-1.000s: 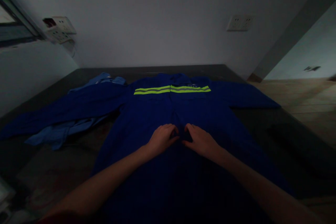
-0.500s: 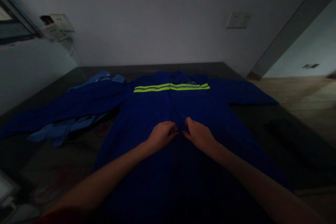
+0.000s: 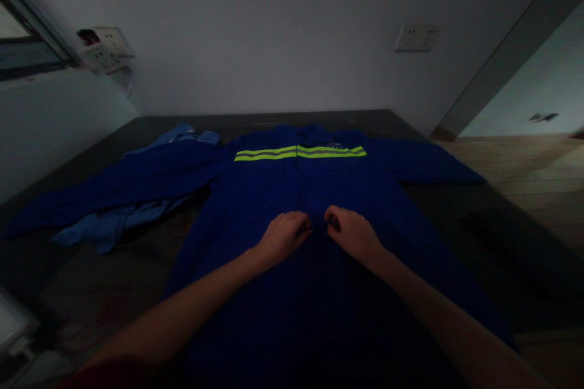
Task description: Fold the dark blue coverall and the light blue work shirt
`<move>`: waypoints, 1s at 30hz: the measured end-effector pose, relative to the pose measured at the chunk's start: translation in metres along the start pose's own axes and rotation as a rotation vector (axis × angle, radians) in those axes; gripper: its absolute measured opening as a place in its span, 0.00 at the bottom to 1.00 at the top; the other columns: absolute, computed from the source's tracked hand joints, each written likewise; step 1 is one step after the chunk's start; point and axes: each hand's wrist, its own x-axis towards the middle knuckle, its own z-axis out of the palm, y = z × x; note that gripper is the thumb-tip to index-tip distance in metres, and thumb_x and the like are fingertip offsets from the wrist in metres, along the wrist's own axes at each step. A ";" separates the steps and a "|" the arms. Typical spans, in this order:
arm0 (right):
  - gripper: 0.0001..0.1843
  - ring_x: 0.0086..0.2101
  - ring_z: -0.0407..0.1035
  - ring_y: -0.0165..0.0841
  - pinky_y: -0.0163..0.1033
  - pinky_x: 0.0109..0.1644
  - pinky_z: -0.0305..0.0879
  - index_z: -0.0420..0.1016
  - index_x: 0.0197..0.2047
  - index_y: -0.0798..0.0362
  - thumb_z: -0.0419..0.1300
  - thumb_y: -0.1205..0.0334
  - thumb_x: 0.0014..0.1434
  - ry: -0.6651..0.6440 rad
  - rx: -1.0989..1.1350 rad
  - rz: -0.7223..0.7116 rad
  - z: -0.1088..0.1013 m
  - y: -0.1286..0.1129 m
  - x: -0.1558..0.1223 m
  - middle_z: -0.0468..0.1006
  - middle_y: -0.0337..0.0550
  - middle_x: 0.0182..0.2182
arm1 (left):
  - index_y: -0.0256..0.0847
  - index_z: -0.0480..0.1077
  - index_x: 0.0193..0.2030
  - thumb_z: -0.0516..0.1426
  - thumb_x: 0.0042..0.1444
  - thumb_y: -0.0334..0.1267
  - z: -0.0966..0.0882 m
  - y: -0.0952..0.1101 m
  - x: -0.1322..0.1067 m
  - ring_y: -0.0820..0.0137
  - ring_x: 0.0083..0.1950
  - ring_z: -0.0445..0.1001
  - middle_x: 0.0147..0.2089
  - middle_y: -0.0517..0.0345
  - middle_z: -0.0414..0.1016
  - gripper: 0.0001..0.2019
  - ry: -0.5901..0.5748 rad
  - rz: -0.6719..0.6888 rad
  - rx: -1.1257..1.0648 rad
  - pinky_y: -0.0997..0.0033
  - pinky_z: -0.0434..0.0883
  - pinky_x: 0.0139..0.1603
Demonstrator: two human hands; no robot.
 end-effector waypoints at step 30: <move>0.17 0.38 0.73 0.35 0.40 0.43 0.67 0.70 0.44 0.52 0.63 0.67 0.48 -0.064 0.681 -0.072 0.020 0.007 0.003 0.78 0.43 0.38 | 0.42 0.67 0.36 0.56 0.59 0.37 -0.001 0.002 0.000 0.72 0.32 0.71 0.32 0.64 0.73 0.03 0.075 -0.095 -0.127 0.71 0.62 0.34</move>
